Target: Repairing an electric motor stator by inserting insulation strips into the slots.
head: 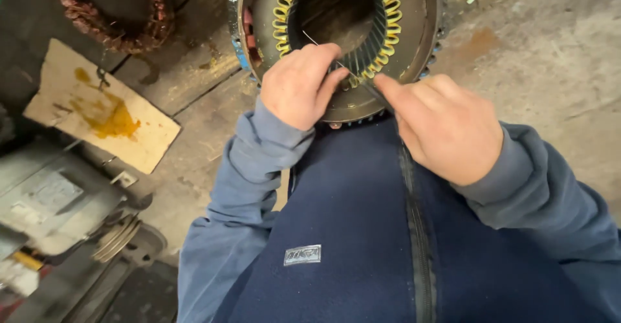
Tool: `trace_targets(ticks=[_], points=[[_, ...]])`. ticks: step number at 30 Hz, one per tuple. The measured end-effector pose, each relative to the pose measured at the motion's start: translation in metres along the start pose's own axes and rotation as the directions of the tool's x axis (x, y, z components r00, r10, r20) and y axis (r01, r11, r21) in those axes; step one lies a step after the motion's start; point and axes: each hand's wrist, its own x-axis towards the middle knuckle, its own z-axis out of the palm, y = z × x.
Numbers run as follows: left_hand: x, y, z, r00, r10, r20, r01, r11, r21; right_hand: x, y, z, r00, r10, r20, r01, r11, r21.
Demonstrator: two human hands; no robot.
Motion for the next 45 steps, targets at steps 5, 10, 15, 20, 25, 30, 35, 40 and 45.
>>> trace_targets(ticks=[5, 10, 15, 20, 25, 30, 35, 40, 45], points=[[0.006, -0.012, -0.010, 0.983, -0.010, 0.183, 0.015, 1.000, -0.025, 0.007, -0.007, 0.016, 0.994, 0.095, 0.056, -0.095, 0.995, -0.007], [0.012, -0.020, -0.024, 0.950, -0.029, 0.312, 0.046, 0.998, -0.047, 0.014, -0.023, 0.030, 0.983, 0.178, 0.040, -0.180, 0.982, 0.064], [0.031, -0.026, -0.035, 0.929, 0.009, 0.371, -0.002, 1.000, -0.019, 0.025, -0.023, 0.039, 0.945, 0.327, 0.010, -0.327, 0.944, 0.038], [0.041, -0.032, -0.035, 0.915, 0.062, 0.398, -0.054, 0.998, -0.030, 0.035, -0.019, 0.036, 0.925, 0.371, 0.085, -0.376, 0.925, 0.060], [0.038, -0.035, -0.034, 0.894, 0.074, 0.442, -0.070, 0.997, -0.026, 0.047, -0.022, 0.027, 0.942, 0.316, 0.113, -0.321, 0.947, 0.027], [0.040, -0.032, -0.034, 0.889, 0.086, 0.450, -0.092, 0.996, -0.008, 0.038, -0.025, 0.026, 0.936, 0.327, 0.132, -0.332, 0.943, 0.017], [0.035, -0.032, -0.033, 0.892, 0.044, 0.450, -0.034, 0.999, -0.029, 0.041, -0.027, 0.031, 0.934, 0.342, 0.103, -0.346, 0.938, 0.024], [0.036, -0.032, -0.032, 0.898, 0.046, 0.437, -0.035, 0.999, -0.032, 0.056, -0.021, 0.020, 0.950, 0.306, 0.054, -0.305, 0.952, -0.019], [0.036, -0.034, -0.033, 0.899, 0.069, 0.433, -0.047, 0.997, -0.062, 0.060, -0.023, 0.014, 0.951, 0.301, 0.071, -0.297, 0.953, -0.061]])
